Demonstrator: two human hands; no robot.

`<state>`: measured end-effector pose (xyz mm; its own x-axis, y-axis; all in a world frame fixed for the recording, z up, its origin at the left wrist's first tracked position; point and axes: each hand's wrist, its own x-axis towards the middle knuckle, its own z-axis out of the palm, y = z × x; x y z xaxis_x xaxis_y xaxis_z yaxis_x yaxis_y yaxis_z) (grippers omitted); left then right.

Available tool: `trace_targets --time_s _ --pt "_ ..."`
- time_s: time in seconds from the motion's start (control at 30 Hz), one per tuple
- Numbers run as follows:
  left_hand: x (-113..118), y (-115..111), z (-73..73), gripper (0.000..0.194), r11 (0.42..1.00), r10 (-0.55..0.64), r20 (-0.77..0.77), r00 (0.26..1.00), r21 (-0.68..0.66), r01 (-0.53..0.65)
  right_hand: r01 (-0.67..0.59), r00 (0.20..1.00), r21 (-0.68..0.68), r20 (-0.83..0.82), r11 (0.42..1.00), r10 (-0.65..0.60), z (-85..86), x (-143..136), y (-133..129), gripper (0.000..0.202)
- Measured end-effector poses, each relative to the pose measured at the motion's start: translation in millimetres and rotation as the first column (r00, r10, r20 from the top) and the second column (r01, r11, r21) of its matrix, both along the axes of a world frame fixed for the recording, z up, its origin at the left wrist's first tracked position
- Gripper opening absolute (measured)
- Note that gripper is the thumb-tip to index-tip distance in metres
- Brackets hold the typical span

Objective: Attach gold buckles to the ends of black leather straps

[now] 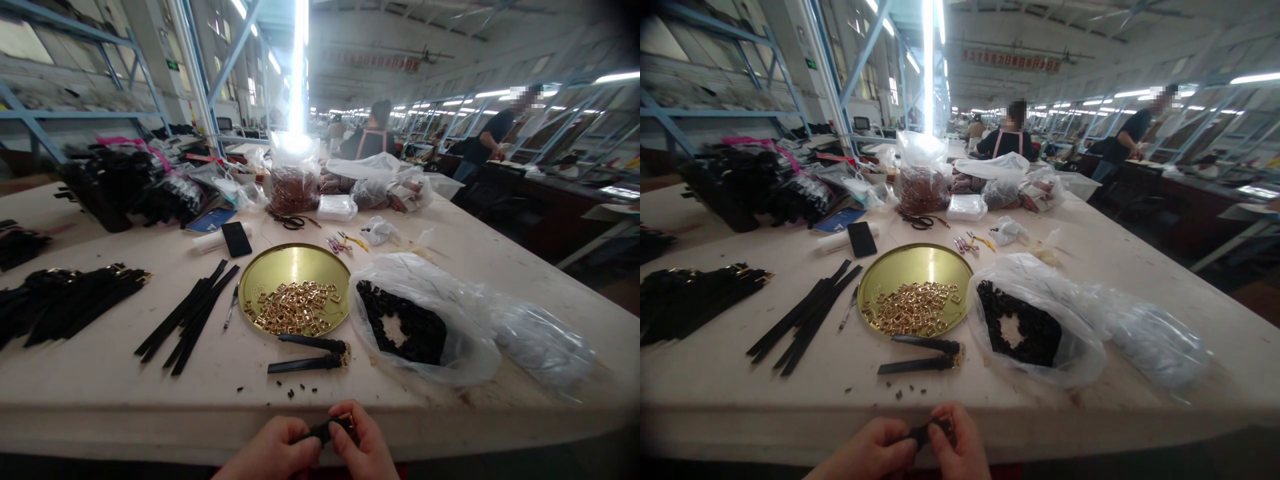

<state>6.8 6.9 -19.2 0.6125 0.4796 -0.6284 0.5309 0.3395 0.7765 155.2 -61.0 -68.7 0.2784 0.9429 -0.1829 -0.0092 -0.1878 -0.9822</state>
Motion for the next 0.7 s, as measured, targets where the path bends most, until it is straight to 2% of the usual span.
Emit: trace_targets --time_s 0.2,0.4,0.47,0.57,0.63,0.7 --pt "-6.6 -1.5 2.3 0.031 1.000 -0.002 -0.028 1.000 0.031 0.003 -0.046 0.994 -0.008 -0.095 0.999 0.045 -5.4 -0.9 -1.3 0.044" --pt "-0.8 -2.2 -1.8 0.030 0.987 -0.053 -0.032 0.998 0.149 0.057 -0.152 0.983 -0.010 0.103 0.988 0.153 1.9 8.8 -1.4 0.028" --pt "2.4 -0.3 -0.6 0.029 0.969 -0.113 -0.051 0.992 0.217 0.122 -0.192 0.969 0.025 0.163 0.981 0.186 1.8 10.3 -0.4 0.025" --pt "4.1 4.8 3.9 0.026 0.921 -0.205 -0.119 0.971 0.313 0.233 -0.217 0.968 0.003 0.131 0.976 0.214 -3.4 11.5 0.6 0.030" --pt "2.8 8.0 8.3 0.025 0.891 -0.210 -0.189 0.959 0.367 0.268 -0.200 0.975 -0.009 0.094 0.980 0.200 -7.0 13.5 1.7 0.035" --pt "1.2 10.3 13.3 0.024 0.860 -0.180 -0.244 0.953 0.432 0.273 -0.187 0.977 0.054 0.117 0.981 0.180 -7.9 17.2 3.8 0.038"
